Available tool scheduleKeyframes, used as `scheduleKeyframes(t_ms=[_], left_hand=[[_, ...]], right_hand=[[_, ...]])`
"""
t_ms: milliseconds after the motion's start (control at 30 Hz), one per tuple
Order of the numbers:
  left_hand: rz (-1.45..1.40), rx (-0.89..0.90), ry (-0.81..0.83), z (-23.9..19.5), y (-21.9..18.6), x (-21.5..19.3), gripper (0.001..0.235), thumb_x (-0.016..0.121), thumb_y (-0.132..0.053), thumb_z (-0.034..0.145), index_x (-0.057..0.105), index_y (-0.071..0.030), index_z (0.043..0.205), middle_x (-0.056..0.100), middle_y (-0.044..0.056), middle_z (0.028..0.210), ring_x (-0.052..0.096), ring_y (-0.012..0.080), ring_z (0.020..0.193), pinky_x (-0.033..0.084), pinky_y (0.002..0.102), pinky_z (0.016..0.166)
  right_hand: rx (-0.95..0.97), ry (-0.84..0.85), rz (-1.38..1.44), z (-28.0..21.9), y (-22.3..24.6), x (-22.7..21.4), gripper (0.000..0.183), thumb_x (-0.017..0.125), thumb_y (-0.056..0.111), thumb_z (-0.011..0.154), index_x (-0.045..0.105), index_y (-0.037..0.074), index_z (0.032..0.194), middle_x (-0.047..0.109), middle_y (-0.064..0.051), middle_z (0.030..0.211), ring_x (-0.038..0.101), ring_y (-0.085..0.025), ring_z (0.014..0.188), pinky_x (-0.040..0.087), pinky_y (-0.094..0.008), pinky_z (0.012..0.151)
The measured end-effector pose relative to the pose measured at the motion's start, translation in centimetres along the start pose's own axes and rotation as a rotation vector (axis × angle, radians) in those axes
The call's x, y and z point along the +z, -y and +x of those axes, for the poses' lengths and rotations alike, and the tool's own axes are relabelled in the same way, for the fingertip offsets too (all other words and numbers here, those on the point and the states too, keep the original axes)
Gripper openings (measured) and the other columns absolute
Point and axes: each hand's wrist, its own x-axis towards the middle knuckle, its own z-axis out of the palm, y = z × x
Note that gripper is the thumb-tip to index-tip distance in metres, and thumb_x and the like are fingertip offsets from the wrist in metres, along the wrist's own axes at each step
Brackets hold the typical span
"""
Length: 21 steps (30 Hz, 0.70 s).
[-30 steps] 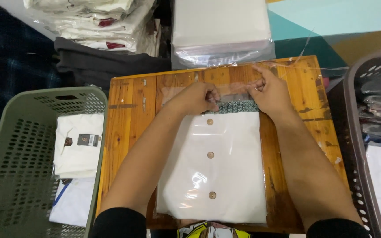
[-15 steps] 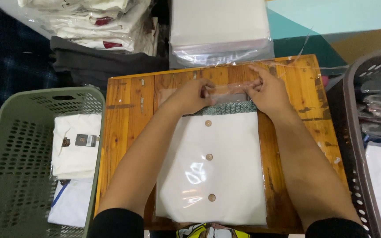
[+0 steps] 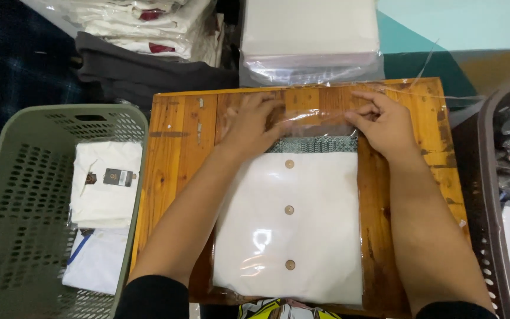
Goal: Folding white shirts and placing them into clear plastic bags for final packaging in a factory setting.
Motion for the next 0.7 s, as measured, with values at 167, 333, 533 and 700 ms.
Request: scheduleKeyframes(t_ms=[167,333,533,700], left_hand=[[-0.087,-0.092,0.256,1.6,-2.8,-2.1,0.070,0.076,-0.043,0.089,0.055,-0.008,0.145,0.064,0.018,0.135,0.051,0.0396,0.132,0.030,0.063,0.109],[-0.190,-0.209,0.365,2.4,-3.4,-3.9,0.059,0.082,-0.029,0.081,0.064,-0.012,0.135,0.076,0.007,0.105,0.069,0.0305,0.109,0.048,0.047,0.097],[-0.096,-0.262,0.457,3.2,-2.8,-2.6,0.020,0.080,-0.014,0.076,0.079,-0.023,0.094,0.072,-0.005,0.081,0.071,0.0227,0.090,0.033,0.041,0.088],[-0.080,-0.337,0.453,3.3,-4.7,-3.2,0.013,0.080,-0.020,0.075,0.081,-0.028,0.085,0.075,-0.006,0.082,0.072,0.0237,0.091,0.031,0.042,0.090]], right_hand=[[-0.010,-0.023,0.054,-0.2,0.1,0.3,0.043,0.079,0.010,0.091,0.070,0.018,0.133,0.074,-0.002,0.094,0.058,-0.005,0.080,0.049,-0.018,0.074],[-0.010,-0.028,0.092,0.4,-1.2,0.6,0.044,0.079,0.007,0.090,0.071,0.023,0.130,0.074,-0.001,0.092,0.061,-0.004,0.076,0.050,-0.016,0.070],[-0.010,-0.013,0.148,-0.2,0.2,0.1,0.050,0.078,0.002,0.090,0.068,0.018,0.136,0.075,-0.006,0.095,0.065,-0.009,0.074,0.053,-0.021,0.068],[0.044,0.206,0.000,-0.7,2.9,-1.5,0.087,0.094,0.016,0.068,0.058,0.013,0.147,0.076,-0.006,0.099,0.052,-0.013,0.072,0.043,-0.025,0.067]])
